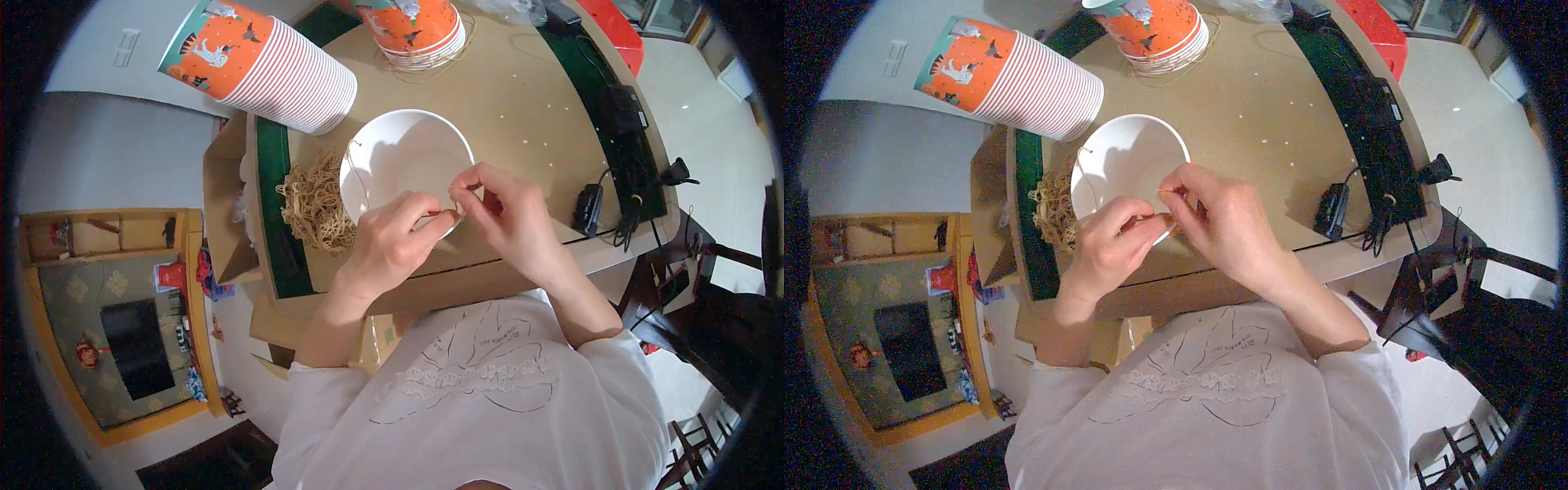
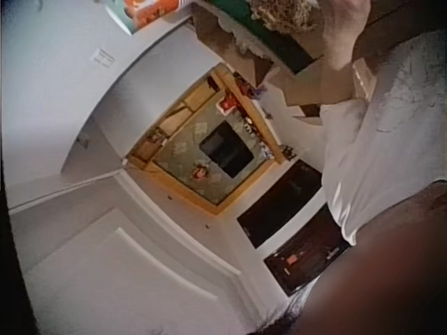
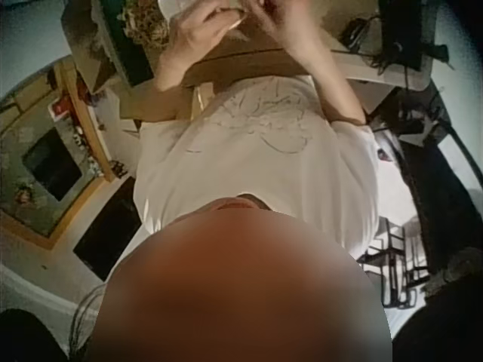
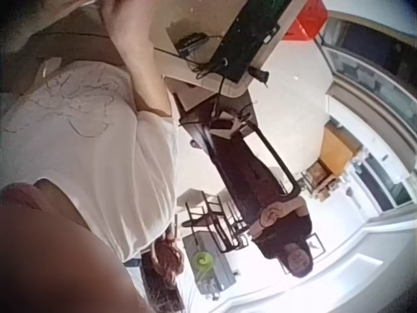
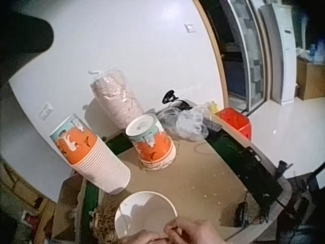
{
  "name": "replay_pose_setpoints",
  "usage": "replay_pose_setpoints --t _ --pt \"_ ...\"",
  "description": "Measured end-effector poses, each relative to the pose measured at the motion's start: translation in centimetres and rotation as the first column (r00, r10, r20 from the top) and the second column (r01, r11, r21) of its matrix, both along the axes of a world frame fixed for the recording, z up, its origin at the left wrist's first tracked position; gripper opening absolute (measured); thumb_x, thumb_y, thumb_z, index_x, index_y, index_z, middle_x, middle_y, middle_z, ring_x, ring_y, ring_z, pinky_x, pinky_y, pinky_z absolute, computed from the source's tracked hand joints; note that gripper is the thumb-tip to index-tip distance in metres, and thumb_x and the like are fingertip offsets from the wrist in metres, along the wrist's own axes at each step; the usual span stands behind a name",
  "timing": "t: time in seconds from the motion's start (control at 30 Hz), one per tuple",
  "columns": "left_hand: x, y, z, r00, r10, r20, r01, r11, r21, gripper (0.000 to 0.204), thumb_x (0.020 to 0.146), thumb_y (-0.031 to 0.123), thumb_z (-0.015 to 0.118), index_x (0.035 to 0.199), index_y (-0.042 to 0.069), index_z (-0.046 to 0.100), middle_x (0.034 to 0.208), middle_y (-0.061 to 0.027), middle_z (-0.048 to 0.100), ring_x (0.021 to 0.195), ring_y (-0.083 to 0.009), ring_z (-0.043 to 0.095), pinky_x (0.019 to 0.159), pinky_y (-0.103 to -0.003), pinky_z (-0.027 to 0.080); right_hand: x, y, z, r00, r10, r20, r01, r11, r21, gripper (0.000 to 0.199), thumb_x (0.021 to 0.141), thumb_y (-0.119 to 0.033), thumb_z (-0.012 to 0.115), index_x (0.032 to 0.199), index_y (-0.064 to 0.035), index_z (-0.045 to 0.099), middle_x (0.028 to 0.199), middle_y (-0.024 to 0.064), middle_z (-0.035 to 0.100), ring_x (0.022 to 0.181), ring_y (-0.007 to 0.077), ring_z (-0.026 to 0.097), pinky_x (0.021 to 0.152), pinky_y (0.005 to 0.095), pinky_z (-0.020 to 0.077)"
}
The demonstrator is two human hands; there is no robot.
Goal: Assembling paper buckets by attaching rubber bands to the rim.
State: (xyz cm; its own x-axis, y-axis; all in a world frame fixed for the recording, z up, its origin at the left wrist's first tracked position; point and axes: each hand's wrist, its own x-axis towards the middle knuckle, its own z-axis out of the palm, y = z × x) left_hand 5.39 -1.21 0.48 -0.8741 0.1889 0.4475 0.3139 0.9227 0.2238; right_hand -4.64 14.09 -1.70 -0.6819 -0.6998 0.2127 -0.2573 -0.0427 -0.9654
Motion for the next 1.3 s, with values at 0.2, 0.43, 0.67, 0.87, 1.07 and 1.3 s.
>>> replay_pose_setpoints --t 0.2,0.43,0.67,0.87,1.07,1.3 --pt "0.0 0.3 0.5 1.0 0.021 -0.001 -0.021 0.998 -0.066 0.01 0.074 0.005 0.068 0.084 0.009 0.066 0.078 -0.0001 0.053 0.063 -0.0147 0.056 0.049 -0.027 0.048 -0.5 -0.4 -0.1 0.992 0.009 -0.128 0.0 0.998 0.065 0.006 0.083 -0.006 0.063 0.086 -0.0017 0.059 0.078 0.0112 0.058 0.058 0.0177 0.06 0.052 0.0303 0.0456" --pt "-0.2 0.7 0.1 0.989 0.071 0.131 -0.104 0.959 0.262 0.015 0.075 0.003 0.067 0.087 0.005 0.059 0.084 -0.0037 0.054 0.061 -0.0173 0.054 0.052 -0.028 0.047 -0.3 -0.6 -0.4 1.0 0.01 0.003 -0.01 0.999 -0.034 0.006 0.084 -0.005 0.062 0.087 -0.0004 0.06 0.083 0.0085 0.057 0.056 0.0118 0.056 0.051 0.0265 0.0445" --pt "-0.3 -0.8 0.9 0.751 -0.313 0.581 -0.617 -0.019 0.787 0.011 0.089 0.014 0.061 0.089 0.003 0.058 0.07 0.0014 0.052 0.057 -0.0041 0.045 0.048 -0.018 0.033 1.5 -1.1 -1.9 0.99 -0.13 -0.051 0.118 0.972 -0.202 0.006 0.082 -0.002 0.064 0.087 0.0 0.061 0.094 0.0084 0.06 0.059 0.0104 0.056 0.052 0.0229 0.0454" --pt "-0.3 -1.4 -0.2 0.771 -0.335 0.541 -0.616 -0.18 0.767 0.017 0.09 0.021 0.061 0.09 0.004 0.061 0.071 0.0001 0.055 0.056 -0.0044 0.046 0.044 -0.017 0.029 2.3 -1.5 -3.2 0.98 -0.198 -0.03 0.182 0.943 -0.278 0.008 0.08 0.0 0.066 0.089 -0.0004 0.064 0.096 0.0107 0.063 0.066 0.0122 0.06 0.056 0.0232 0.0494" --pt "-0.4 -1.0 -0.1 0.761 -0.341 0.552 -0.637 -0.234 0.734 0.018 0.088 0.021 0.063 0.086 0.003 0.062 0.073 0.0013 0.056 0.056 -0.0043 0.047 0.043 -0.017 0.03 3.0 -1.3 -3.4 0.94 -0.28 -0.195 0.223 0.936 -0.272 0.022 0.077 0.002 0.066 0.099 -0.0027 0.067 0.098 0.0115 0.064 0.085 0.0221 0.065 0.078 0.032 0.0547" --pt "-0.1 -1.1 0.0 0.784 -0.233 0.576 -0.603 -0.066 0.795 0.013 0.084 0.011 0.067 0.092 0.001 0.063 0.071 0.0016 0.056 0.057 -0.0036 0.047 0.044 -0.017 0.03 2.9 -1.2 -3.3 0.905 -0.295 -0.306 0.22 0.941 -0.257 0.027 0.077 0.004 0.065 0.103 -0.0033 0.066 0.098 0.0128 0.064 0.085 0.0246 0.065 0.081 0.0345 0.0539"
